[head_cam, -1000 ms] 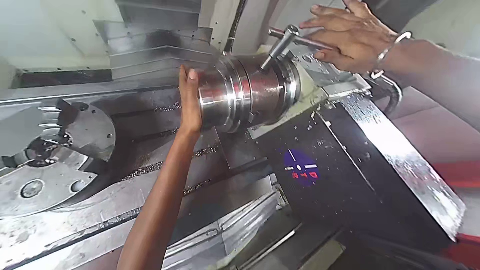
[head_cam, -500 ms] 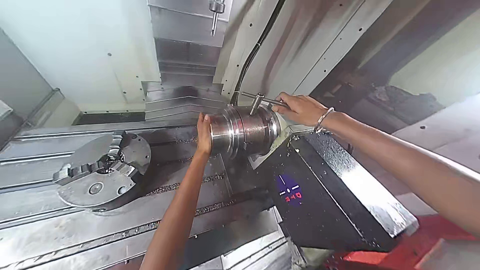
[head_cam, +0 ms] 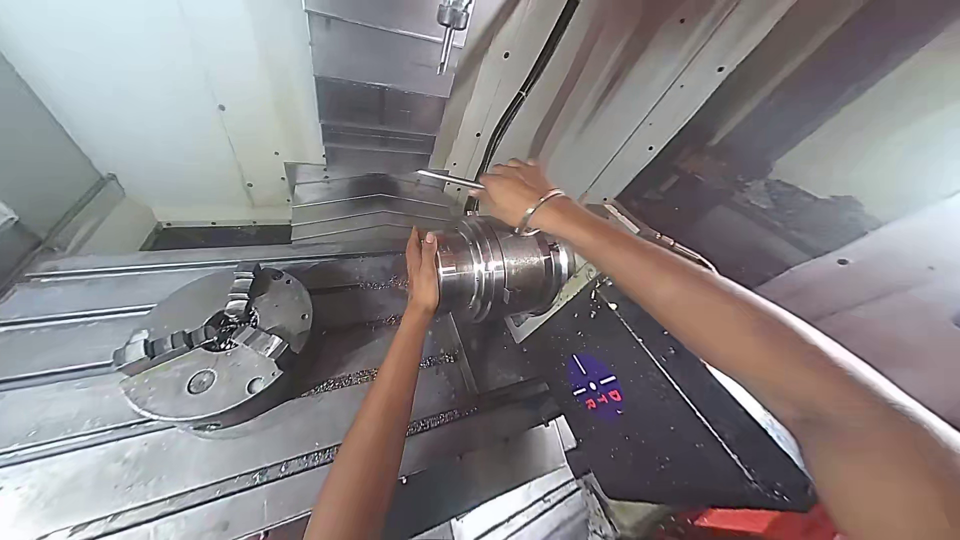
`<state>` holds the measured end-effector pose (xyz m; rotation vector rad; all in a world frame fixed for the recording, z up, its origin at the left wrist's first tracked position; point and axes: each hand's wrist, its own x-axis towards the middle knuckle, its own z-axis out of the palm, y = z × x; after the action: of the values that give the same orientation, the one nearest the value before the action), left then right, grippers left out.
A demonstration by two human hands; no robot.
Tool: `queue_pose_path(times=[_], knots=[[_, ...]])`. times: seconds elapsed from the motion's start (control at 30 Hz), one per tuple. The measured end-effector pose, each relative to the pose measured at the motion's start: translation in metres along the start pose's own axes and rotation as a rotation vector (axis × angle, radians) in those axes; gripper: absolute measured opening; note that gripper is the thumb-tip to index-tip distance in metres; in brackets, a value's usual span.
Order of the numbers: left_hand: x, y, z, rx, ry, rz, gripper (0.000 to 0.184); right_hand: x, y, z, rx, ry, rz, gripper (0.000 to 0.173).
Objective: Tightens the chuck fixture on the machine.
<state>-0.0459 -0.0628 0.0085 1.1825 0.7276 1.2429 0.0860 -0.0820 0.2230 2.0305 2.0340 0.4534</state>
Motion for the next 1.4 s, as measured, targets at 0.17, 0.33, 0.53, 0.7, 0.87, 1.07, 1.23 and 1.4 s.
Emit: queue_pose_path(times=[0.17, 0.33, 0.53, 0.7, 0.87, 1.07, 1.23, 1.4], knots=[[0.002, -0.001, 0.0, -0.019, -0.011, 0.011, 0.084, 0.013, -0.043, -0.014, 0.132, -0.096, 0.17, 0.044], [0.002, 0.001, 0.0, -0.035, -0.011, -0.006, 0.086, 0.02, -0.043, -0.005, 0.203, 0.014, 0.17, 0.045], [0.002, 0.001, -0.001, -0.028, -0.008, -0.011, 0.086, 0.028, -0.053, -0.017, 0.282, -0.058, 0.137, 0.06], [0.002, -0.003, 0.0, 0.012, -0.003, 0.008, 0.085, 0.055, -0.093, -0.036, 0.357, -0.121, 0.18, 0.067], [0.002, -0.004, 0.0, 0.066, 0.0, 0.011, 0.086, 0.035, -0.11, -0.042, 0.39, 0.006, 0.273, 0.074], [-0.002, -0.001, -0.002, 0.093, -0.02, -0.009, 0.087, 0.048, -0.116, -0.048, 0.451, -0.006, 0.19, 0.055], [-0.006, 0.001, -0.003, 0.069, -0.032, -0.011, 0.089, 0.047, -0.117, -0.04, 0.46, 0.04, 0.213, 0.064], [-0.025, 0.035, 0.007, 0.051, 0.005, -0.081, 0.048, -0.007, -0.121, -0.039, 0.502, 0.154, 0.093, 0.053]])
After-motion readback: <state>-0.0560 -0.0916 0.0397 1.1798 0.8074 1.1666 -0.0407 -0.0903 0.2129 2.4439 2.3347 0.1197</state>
